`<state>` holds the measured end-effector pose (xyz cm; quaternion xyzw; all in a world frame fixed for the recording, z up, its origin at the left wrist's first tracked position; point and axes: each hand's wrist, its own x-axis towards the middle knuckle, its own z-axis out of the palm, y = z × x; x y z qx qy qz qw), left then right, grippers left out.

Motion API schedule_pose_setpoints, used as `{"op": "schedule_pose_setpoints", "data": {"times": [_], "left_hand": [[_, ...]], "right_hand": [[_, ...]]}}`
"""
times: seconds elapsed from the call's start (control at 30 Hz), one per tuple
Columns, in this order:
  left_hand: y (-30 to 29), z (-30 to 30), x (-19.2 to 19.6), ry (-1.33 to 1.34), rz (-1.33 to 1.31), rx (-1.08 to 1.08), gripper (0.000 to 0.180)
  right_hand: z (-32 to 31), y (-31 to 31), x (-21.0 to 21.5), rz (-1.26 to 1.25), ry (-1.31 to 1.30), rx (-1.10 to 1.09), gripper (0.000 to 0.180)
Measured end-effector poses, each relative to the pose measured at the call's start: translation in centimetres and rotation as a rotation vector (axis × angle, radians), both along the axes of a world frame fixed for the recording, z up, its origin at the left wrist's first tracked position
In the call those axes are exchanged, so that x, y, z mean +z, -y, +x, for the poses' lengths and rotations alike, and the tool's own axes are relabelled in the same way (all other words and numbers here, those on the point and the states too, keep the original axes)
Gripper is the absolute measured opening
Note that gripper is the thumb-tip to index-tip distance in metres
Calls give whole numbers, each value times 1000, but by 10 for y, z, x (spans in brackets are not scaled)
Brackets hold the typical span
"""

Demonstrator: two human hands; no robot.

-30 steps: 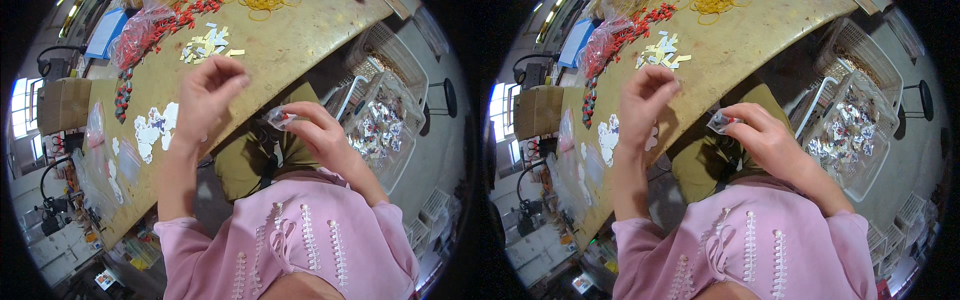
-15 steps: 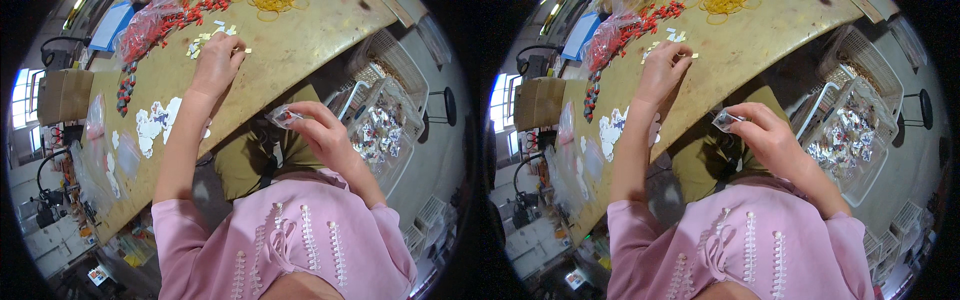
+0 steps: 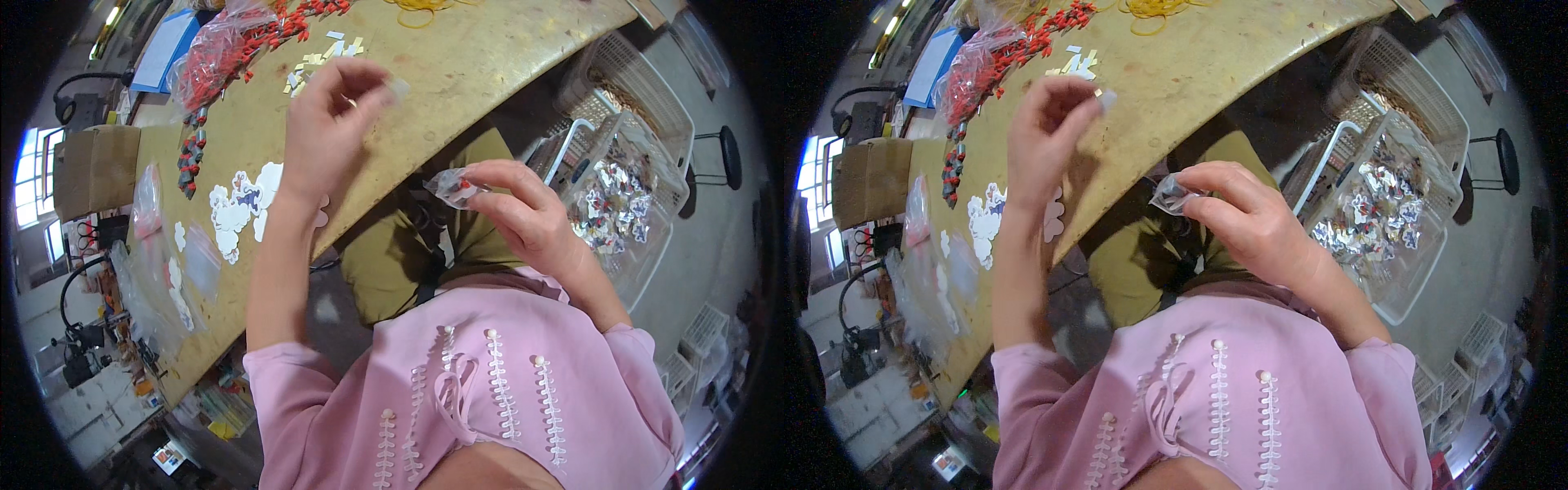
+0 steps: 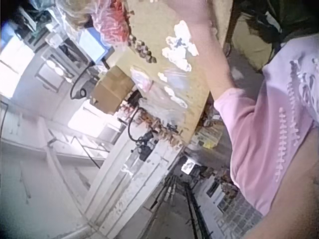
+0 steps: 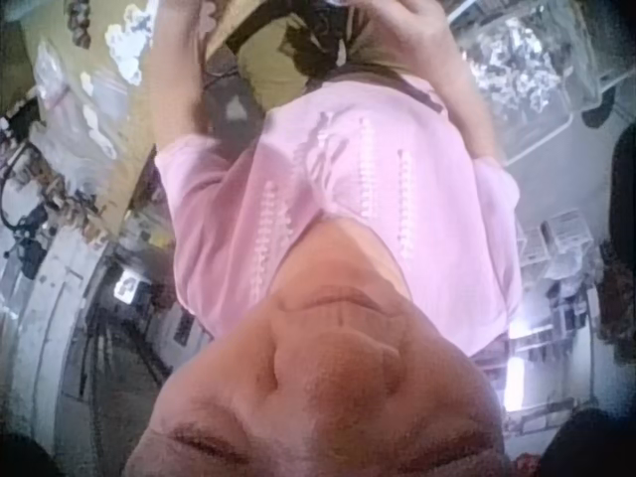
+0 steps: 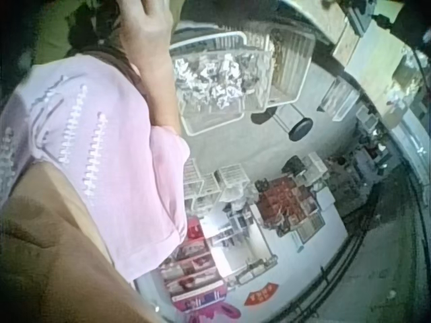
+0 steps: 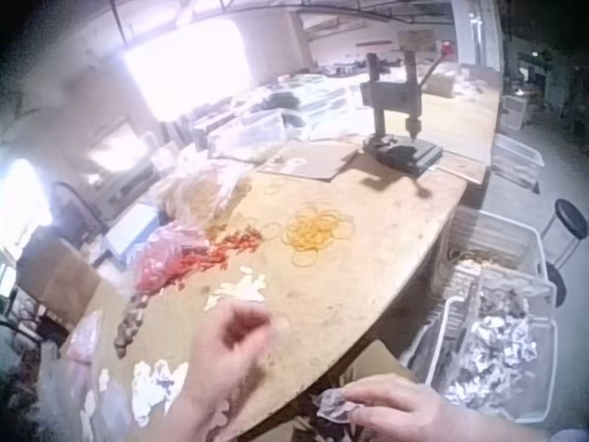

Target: The person assembles small craft kits by placing white cutouts, red and yellow components, and rubber bands into clear plastic bags. They handle each item individually, arrange them inside the bags, and seal the bags on a cluttered workbench.

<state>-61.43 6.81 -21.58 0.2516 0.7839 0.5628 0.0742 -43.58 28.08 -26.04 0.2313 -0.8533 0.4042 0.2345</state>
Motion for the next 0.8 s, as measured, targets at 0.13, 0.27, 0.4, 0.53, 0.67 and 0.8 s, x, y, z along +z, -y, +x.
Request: {"op": "schedule_pose_setpoints", "data": {"times": [0.13, 0.27, 0.4, 0.53, 0.67, 0.8], "left_hand": [[7, 70, 28, -94, -42, -283, 16], [11, 79, 15, -333, -62, -264, 18], [24, 72, 21, -171, -26, -144, 13], [26, 53, 9, -66, -22, -50, 9], [10, 21, 5, -82, -145, -38, 13], [-22, -24, -10, -336, -262, -74, 21]], "right_hand": [[0, 6, 10, 7, 33, 6, 23], [-1, 15, 18, -17, 35, 38, 22], [-1, 13, 15, -10, 37, 52, 22], [1, 7, 8, 0, 34, 38, 22], [6, 3, 6, -11, 55, 27, 23], [10, -1, -2, -12, 55, 11, 23]]}}
